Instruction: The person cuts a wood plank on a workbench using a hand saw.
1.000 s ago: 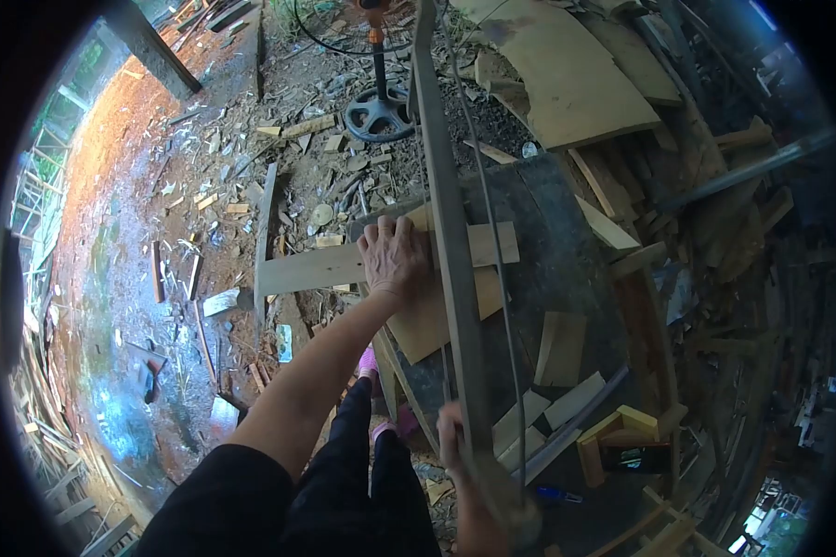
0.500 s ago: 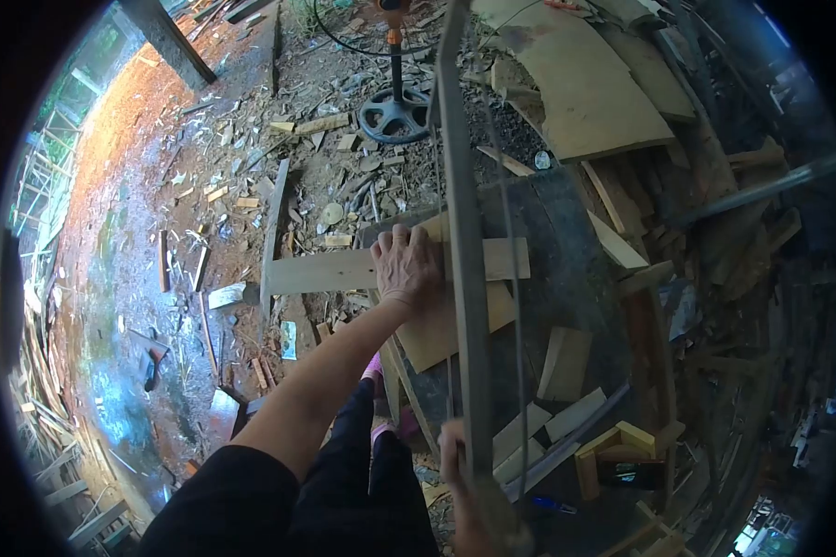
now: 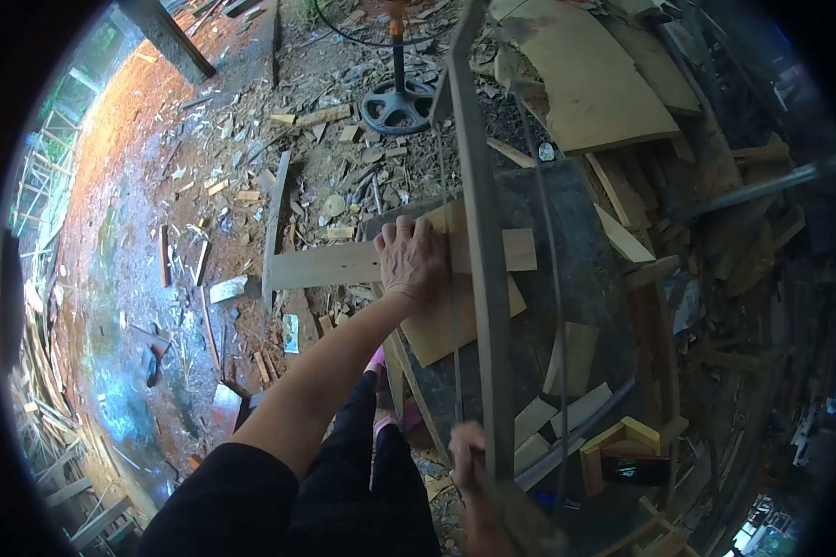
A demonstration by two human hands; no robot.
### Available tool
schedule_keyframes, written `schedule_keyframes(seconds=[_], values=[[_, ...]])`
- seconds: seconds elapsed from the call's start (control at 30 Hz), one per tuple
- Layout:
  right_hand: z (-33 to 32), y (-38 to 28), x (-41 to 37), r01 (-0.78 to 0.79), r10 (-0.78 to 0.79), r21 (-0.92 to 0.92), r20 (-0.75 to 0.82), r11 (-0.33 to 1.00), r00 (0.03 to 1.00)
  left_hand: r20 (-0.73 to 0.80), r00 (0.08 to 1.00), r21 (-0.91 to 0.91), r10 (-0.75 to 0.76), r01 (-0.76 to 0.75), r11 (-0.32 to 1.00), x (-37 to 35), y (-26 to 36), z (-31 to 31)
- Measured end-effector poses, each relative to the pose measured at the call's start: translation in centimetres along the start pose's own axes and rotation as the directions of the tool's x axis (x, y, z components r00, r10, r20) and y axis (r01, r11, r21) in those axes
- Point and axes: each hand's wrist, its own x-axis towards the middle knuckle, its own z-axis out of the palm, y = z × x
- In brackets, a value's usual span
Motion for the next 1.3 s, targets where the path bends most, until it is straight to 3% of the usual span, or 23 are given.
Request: schedule_keyframes(seconds=[0.07, 0.17, 0.23, 0.37, 0.47, 0.53, 0.63, 0.7, 0.8, 0.9, 1.03, 1.1, 1.23, 1.3], values=[[0.0, -1.5, -1.3, 0.109, -0.109, 0.064, -0.012, 0.992, 0.994, -0.003, 1.0, -0.006, 0.009, -0.009, 1.0, -0.4, -0.6, 0.1], [-0.1, 0.0, 1.1, 0.03, -0.03, 0.013, 0.009, 0.999, 1.0, 0.003, 0.999, 0.02, 0.034, -0.034, 0.999, -0.2, -0.5, 0.4], [0.1, 1.9, 3.9, 0.002, 0.01, -0.136, 0.086, 0.991, 0.996, 0.002, 1.0, 0.023, 0.019, -0.019, 1.0, -0.1, -0.5, 0.5], [1.3, 0.6, 5.0, 0.089, -0.084, -0.127, 0.047, 0.988, 0.995, 0.004, 1.0, 0.014, 0.019, -0.019, 1.0, -0.3, -0.3, 0.5], [-0.2, 0.6, 0.5, -0.042, 0.048, -0.094, 0.059, 0.995, 0.997, -0.028, 1.0, 0.036, 0.011, -0.01, 0.999, 0.0, -0.5, 0.8], [-0.3, 0.1, -1.2, 0.162, -0.162, -0.032, 0.008, 0.986, 0.987, -0.027, 0.999, 0.031, 0.027, -0.026, 0.999, -0.1, -0.6, 0.8], [0.0, 1.0, 1.8, 0.095, -0.094, -0.008, 0.034, 0.995, 0.995, 0.011, 1.0, 0.031, 0.022, -0.023, 0.999, -0.2, -0.4, 0.2], [1.3, 2.0, 5.6, -0.059, 0.058, -0.044, -0.023, 0.997, 0.998, 0.0, 1.0, 0.007, 0.024, -0.024, 1.0, -0.2, -0.3, 0.1], [3.0, 0.6, 8.5, -0.005, 0.005, 0.0, -0.021, 1.0, 1.0, -0.006, 1.0, 0.009, 0.013, -0.013, 1.0, 0.0, -0.3, 0.1], [0.9, 0.9, 3.5, -0.002, 0.006, -0.144, 0.026, 0.99, 1.0, 0.008, 1.0, 0.024, -0.022, 0.021, 0.999, 0.0, -0.1, 0.5], [0.2, -1.0, 0.0, 0.077, -0.074, -0.08, 0.031, 0.994, 0.997, 0.035, 0.999, -0.013, 0.015, -0.014, 1.0, -0.1, -0.4, -0.2], [0.5, -0.9, 1.6, 0.105, -0.104, -0.02, 0.048, 0.994, 0.993, 0.024, 1.0, -0.011, 0.014, -0.014, 1.0, -0.3, -0.6, 0.2], [2.8, -0.2, 7.9, 0.023, -0.022, -0.076, 0.016, 0.997, 1.0, -0.01, 0.999, -0.009, 0.038, -0.038, 0.999, -0.1, -0.5, 0.1], [2.5, -0.6, 7.2, 0.014, -0.013, -0.105, 0.009, 0.994, 1.0, -0.013, 0.999, -0.008, 0.042, -0.042, 0.999, -0.3, -0.4, 0.1]])
